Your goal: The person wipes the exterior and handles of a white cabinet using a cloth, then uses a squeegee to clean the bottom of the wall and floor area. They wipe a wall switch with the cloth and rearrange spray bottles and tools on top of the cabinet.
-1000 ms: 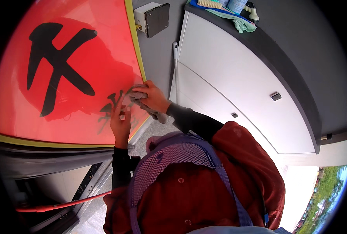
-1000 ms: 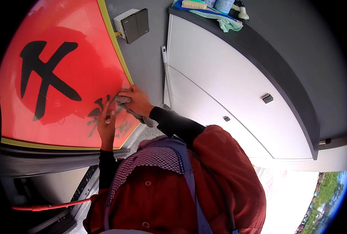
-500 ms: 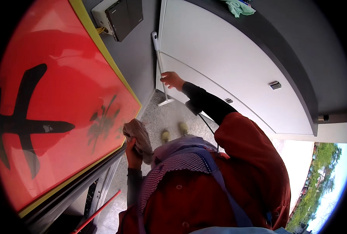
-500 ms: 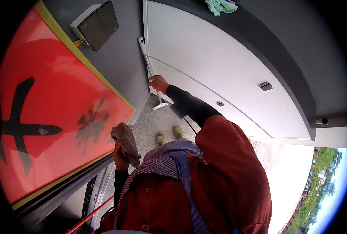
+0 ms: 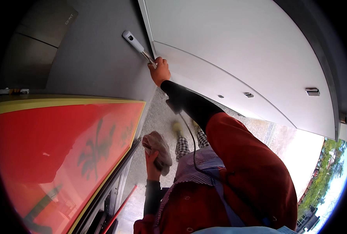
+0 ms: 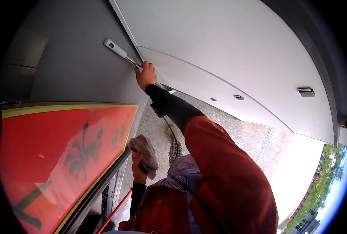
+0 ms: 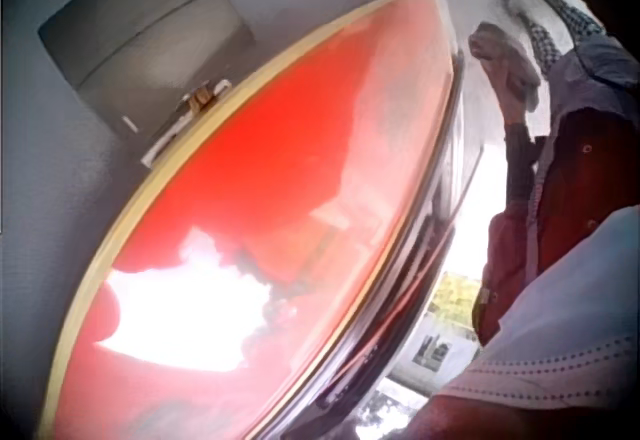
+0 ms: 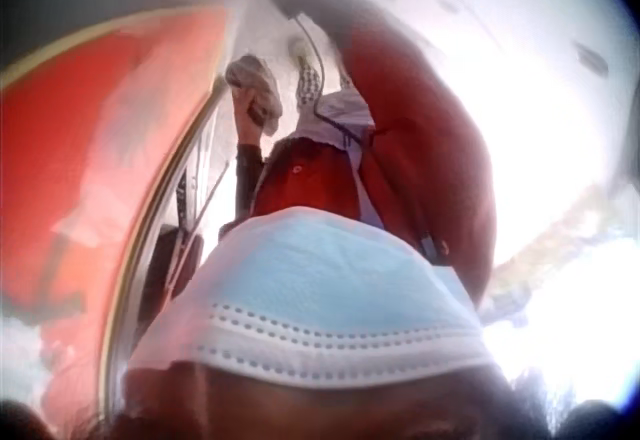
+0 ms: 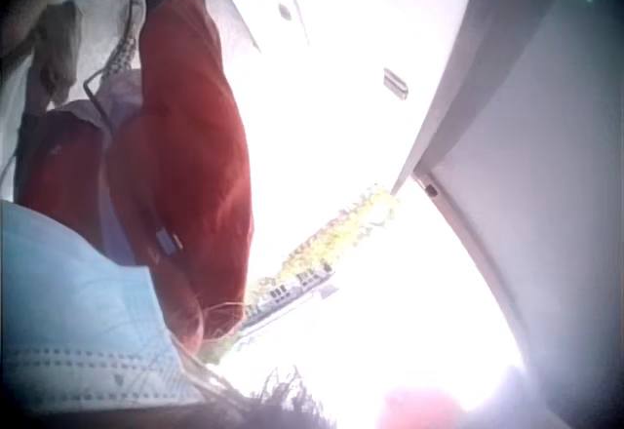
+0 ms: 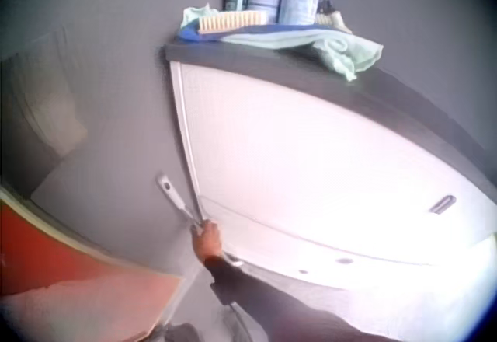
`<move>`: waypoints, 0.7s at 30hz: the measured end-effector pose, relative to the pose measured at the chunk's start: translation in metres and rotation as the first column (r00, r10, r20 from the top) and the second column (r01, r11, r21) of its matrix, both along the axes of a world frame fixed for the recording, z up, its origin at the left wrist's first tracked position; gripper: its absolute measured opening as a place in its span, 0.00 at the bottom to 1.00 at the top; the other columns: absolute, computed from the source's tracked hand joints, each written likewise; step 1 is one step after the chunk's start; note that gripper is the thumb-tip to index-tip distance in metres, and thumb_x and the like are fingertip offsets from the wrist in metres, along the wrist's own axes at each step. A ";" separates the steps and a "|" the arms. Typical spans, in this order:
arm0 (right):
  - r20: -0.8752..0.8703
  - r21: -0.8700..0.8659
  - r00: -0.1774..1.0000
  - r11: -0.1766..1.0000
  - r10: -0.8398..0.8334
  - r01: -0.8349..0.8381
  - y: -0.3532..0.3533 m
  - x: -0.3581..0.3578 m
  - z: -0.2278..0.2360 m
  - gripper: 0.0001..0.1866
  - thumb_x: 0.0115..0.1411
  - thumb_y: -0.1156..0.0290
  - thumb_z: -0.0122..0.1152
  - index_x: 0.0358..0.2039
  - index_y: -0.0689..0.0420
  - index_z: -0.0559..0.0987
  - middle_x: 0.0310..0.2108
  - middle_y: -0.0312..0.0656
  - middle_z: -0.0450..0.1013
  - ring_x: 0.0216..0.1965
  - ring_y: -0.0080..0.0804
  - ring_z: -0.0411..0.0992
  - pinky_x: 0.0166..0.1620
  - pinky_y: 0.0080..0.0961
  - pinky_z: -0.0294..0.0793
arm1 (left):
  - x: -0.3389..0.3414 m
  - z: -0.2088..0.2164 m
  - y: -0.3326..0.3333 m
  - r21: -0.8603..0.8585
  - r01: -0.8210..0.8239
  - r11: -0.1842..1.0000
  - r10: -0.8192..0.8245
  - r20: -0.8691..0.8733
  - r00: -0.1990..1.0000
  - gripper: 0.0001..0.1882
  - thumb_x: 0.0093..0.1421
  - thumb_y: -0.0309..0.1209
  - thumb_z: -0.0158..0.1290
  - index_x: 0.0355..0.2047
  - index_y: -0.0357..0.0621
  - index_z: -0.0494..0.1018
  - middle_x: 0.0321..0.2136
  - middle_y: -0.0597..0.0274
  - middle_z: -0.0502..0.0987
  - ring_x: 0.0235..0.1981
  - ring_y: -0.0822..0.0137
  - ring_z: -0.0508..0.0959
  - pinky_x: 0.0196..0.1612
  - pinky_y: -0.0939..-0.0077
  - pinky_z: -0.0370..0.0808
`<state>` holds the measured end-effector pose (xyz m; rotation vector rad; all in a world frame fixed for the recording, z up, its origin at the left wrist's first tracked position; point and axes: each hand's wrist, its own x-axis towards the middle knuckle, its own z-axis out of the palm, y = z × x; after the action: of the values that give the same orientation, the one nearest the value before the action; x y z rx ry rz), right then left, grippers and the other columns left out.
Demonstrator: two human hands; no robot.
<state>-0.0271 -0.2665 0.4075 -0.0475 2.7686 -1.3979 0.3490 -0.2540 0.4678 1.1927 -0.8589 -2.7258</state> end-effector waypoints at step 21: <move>0.102 -0.359 0.920 0.848 -0.379 0.389 0.512 0.203 0.177 0.25 0.67 0.51 0.57 0.26 0.63 0.79 0.20 0.39 0.74 0.28 0.26 0.73 0.38 0.28 0.74 | -0.097 -0.013 0.085 -0.288 0.660 0.693 -0.700 -0.054 0.712 0.23 0.62 0.37 0.53 0.55 0.43 0.70 0.47 0.60 0.75 0.49 0.61 0.75 0.55 0.64 0.71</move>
<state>0.1757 0.2456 0.5850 0.5427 2.5364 -1.9836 0.2521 -0.1689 0.4545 0.6576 -1.8802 -3.0197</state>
